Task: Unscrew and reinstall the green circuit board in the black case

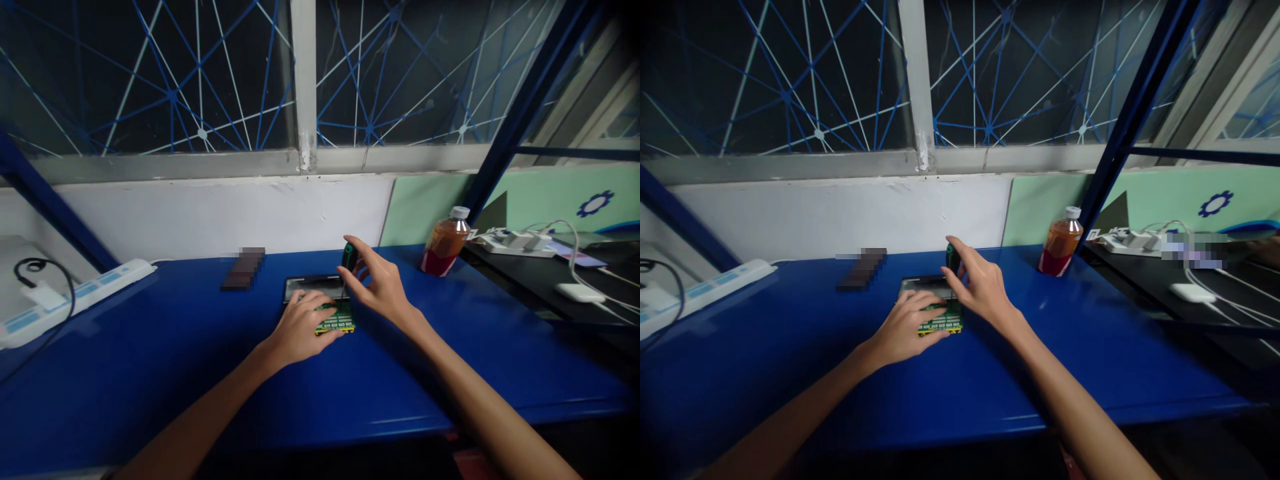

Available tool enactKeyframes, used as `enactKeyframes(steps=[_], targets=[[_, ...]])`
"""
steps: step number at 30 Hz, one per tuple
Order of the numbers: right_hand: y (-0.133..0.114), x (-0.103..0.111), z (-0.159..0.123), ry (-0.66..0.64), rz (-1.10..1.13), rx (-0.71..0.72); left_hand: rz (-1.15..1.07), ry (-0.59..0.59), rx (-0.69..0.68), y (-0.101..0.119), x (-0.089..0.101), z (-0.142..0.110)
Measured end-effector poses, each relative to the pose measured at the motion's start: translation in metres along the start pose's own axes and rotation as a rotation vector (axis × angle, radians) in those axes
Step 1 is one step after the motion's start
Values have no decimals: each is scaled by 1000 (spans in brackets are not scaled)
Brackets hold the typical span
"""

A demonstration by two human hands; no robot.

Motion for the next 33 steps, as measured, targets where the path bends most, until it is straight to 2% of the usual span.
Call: enactKeyframes(steps=[4,24,33], targets=[[0,-4,0,-39,23,8,13,-9,-3,-1,-3,0],[0,-1,-2,-1,-20,69,41,-10,-6,0,-1,-1],[-1,-3,-1,-40,-2,69,50,-28,-8,-1,-4,-1]])
Point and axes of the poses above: each hand's wrist, its own z-axis towards the middle knuckle, its own x-axis out of the back of the hand, y = z × x, the point moved 10 cm from there along z, towards the middle knuckle, and after that the axes turned 4 degrees about z, right-handed, at the moved point
